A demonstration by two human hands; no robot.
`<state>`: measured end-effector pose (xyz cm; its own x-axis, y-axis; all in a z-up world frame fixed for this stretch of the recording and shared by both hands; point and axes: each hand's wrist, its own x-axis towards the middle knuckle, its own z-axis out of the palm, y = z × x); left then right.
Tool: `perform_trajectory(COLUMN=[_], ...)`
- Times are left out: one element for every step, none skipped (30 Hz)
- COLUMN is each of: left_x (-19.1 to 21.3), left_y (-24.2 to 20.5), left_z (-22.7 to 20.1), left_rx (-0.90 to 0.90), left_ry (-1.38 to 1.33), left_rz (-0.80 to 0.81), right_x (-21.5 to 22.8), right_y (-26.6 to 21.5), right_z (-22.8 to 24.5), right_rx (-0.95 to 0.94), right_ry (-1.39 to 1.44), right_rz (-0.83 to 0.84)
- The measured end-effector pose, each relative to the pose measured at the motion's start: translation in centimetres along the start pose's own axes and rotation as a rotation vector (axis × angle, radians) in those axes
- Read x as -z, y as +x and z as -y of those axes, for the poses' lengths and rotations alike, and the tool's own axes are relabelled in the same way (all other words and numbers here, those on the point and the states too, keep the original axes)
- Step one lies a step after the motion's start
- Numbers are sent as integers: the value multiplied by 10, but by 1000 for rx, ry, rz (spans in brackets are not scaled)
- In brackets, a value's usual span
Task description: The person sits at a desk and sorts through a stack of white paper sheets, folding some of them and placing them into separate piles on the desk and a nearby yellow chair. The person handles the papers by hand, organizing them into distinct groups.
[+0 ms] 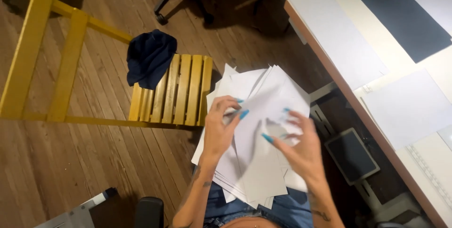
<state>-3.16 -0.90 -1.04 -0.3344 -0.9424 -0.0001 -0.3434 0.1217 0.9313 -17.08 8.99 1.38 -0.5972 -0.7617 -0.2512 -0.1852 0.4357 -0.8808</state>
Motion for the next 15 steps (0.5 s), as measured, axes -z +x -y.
perform_trajectory(left_x=[4,-1,-6,-12,-10,-7,-5,-5,-4,-2,0,2,4,3,3], left_y=[-6,-10,-18,-25,-27,-29,-27,-20,-19,-19,-17,-15,-7,-2,1], left_z=[-13,-3,6,16,1,-14,-28,-31,-34,-35,-33,-31,-29,-21,-13], left_rx=[-51,-54,48,153,150,167,174,161,211,261,269,317,347,337,360], left_ry=[-149,-150,-362,-572,-576,-581,-588,-595,-474,-351,-351,-334,-317,-319,-290], left_rz=[64,65,101,134,144,118,90,99,19,-59,-62,-68,-77,-83,-96], right_x=[7,11,17,24,28,33,37,39,41,41,39,36,33,26,18], right_y=[-1,4,6,8,7,5,7,11,11,10,15,19,29,32,32], right_z=[3,3,1,-1,4,10,17,22,26,29,21,14,8,12,15], right_rx=[114,115,158,201,201,243,295,305,334,362,357,334,327,339,269], right_ry=[56,56,154,253,250,227,203,200,187,173,171,115,66,68,79], right_rz=[-71,-74,-27,18,8,-16,-42,-55,-101,-146,-140,-83,-32,-32,11])
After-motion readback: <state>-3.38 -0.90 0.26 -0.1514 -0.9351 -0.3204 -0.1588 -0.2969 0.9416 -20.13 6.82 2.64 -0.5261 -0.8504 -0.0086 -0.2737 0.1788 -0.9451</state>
